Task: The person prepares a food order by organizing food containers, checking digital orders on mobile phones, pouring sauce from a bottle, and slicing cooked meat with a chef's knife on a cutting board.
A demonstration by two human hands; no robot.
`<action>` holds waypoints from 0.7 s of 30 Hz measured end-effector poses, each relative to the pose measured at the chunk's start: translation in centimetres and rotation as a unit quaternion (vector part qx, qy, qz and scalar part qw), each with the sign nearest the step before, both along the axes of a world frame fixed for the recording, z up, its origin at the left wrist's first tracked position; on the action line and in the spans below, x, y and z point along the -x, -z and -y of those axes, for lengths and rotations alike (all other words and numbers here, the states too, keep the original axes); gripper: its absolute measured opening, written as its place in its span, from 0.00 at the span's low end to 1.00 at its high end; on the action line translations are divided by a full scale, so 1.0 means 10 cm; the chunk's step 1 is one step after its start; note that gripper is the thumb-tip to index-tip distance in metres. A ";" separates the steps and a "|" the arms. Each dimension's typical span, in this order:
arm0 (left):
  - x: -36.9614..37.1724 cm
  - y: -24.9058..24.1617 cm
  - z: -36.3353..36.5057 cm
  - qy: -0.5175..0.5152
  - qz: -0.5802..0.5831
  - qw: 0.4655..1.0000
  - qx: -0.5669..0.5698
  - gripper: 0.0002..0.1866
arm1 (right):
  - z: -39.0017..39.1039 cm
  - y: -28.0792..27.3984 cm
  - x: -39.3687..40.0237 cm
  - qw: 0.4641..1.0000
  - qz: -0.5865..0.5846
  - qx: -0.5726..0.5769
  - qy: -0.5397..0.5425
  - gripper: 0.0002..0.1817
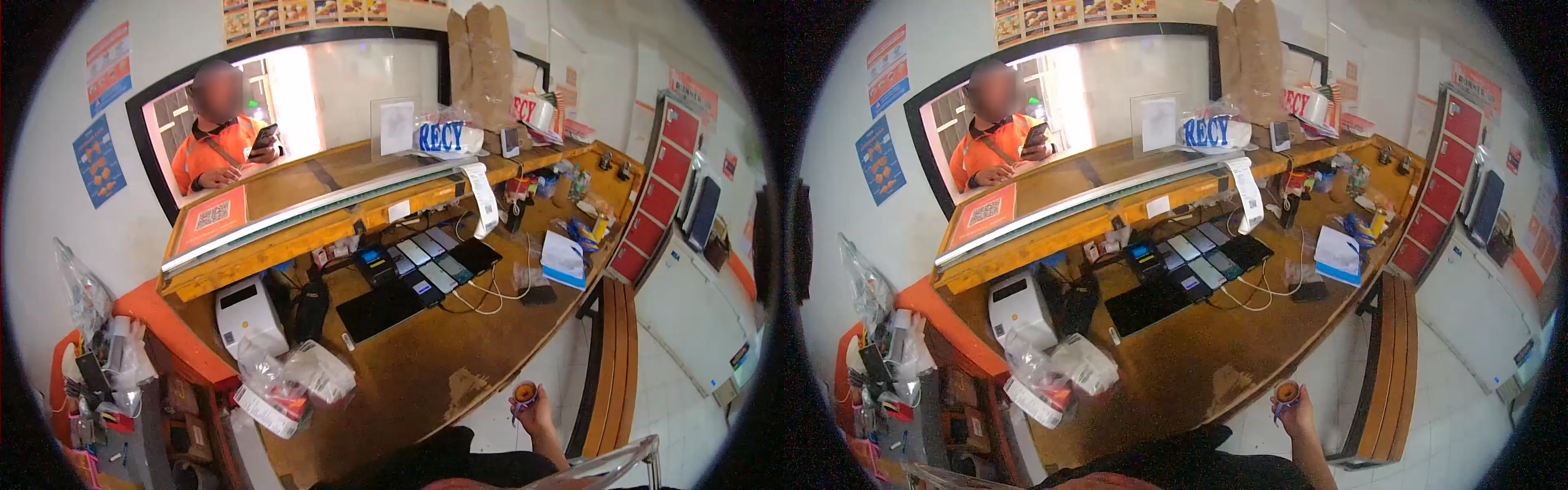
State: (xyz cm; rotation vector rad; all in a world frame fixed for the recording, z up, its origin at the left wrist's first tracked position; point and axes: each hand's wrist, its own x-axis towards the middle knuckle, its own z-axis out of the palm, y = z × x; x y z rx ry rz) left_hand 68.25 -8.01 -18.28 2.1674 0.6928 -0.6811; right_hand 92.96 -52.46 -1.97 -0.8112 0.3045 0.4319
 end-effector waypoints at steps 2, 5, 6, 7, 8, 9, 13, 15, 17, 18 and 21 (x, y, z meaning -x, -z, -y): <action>-0.31 -0.01 -0.03 -0.001 0.008 1.000 0.003 0.39 | -0.06 -0.02 -0.34 1.000 -0.007 0.029 -0.004 0.27; -0.60 -0.06 -0.02 -0.019 0.020 1.000 0.009 0.38 | -0.22 -0.02 -0.84 0.995 -0.008 0.103 -0.013 0.26; -0.64 -0.09 -0.01 -0.030 0.021 0.999 0.012 0.38 | -0.29 0.02 -0.95 0.989 -0.003 0.146 -0.010 0.26; -0.66 -0.12 0.01 -0.041 0.022 0.999 0.013 0.38 | -0.35 0.09 -1.07 0.989 -0.009 0.143 -0.022 0.26; -0.68 -0.13 0.03 -0.054 0.021 0.998 0.015 0.37 | -0.37 0.19 -1.26 0.984 0.012 0.168 -0.050 0.26; -0.68 -0.15 0.06 -0.069 0.021 0.997 0.015 0.37 | -0.38 0.33 -1.51 0.977 0.036 0.192 -0.080 0.26; -0.49 -0.13 0.31 -0.153 0.003 0.988 0.010 0.36 | -0.56 0.56 -2.21 0.814 0.262 0.505 -0.114 0.22; -0.29 -0.12 0.51 -0.205 -0.015 0.979 0.007 0.35 | -0.58 0.98 -2.68 0.754 0.282 0.579 -0.129 0.20; -0.08 -0.06 0.76 -0.258 -0.033 0.965 0.006 0.34 | -0.75 0.74 -2.87 0.710 0.281 0.616 -0.194 0.28; 0.00 -0.04 0.90 -0.282 -0.042 0.958 0.005 0.34 | -0.78 0.79 -3.02 0.707 0.293 0.611 -0.204 0.28; 0.23 0.00 1.37 -0.353 -0.065 0.933 0.014 0.33 | -0.89 0.71 -3.37 0.633 0.397 0.646 -0.157 0.21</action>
